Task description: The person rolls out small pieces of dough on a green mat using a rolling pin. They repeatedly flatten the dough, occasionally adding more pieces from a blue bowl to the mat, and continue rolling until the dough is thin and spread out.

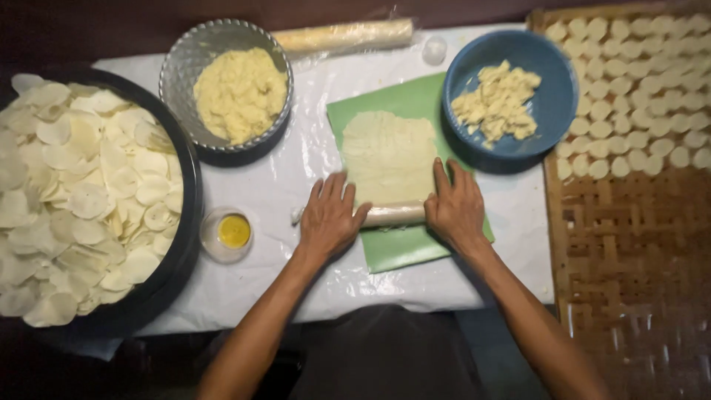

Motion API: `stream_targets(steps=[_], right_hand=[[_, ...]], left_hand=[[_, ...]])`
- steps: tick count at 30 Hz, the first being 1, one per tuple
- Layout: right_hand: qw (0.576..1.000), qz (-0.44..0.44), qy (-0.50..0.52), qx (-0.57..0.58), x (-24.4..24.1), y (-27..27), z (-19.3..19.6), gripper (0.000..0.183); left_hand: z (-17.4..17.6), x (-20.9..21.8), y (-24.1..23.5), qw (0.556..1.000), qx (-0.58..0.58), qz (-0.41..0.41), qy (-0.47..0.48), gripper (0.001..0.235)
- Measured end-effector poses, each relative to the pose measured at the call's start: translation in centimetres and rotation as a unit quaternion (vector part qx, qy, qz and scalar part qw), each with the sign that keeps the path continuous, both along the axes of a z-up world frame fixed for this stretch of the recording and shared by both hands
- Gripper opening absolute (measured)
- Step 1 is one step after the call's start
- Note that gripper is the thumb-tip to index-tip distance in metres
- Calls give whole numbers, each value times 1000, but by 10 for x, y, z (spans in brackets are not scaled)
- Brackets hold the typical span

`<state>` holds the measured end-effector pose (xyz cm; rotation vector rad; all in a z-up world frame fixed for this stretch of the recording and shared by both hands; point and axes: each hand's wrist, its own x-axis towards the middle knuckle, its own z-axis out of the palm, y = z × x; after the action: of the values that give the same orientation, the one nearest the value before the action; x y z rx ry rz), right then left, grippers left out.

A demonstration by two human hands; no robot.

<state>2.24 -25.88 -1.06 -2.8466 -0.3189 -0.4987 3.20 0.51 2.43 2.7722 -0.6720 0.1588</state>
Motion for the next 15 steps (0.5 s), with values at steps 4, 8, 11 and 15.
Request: stream_targets(steps=[4, 8, 11, 15], right_hand=[[999, 3, -22, -31, -28, 2, -8, 57], [999, 16, -37, -16, -60, -1, -13, 57], [999, 19, -29, -21, -54, -2, -10, 56], [998, 1, -25, -50, 2, 0, -9, 49]], left_hand=[[-23, -29, -3, 1000, -15, 14, -21, 52], [-31, -65, -6, 996, -14, 15, -82, 55], [-37, -63, -10, 995, -2, 44, -85, 56], [-23, -1, -15, 993, 36, 95, 60, 62]])
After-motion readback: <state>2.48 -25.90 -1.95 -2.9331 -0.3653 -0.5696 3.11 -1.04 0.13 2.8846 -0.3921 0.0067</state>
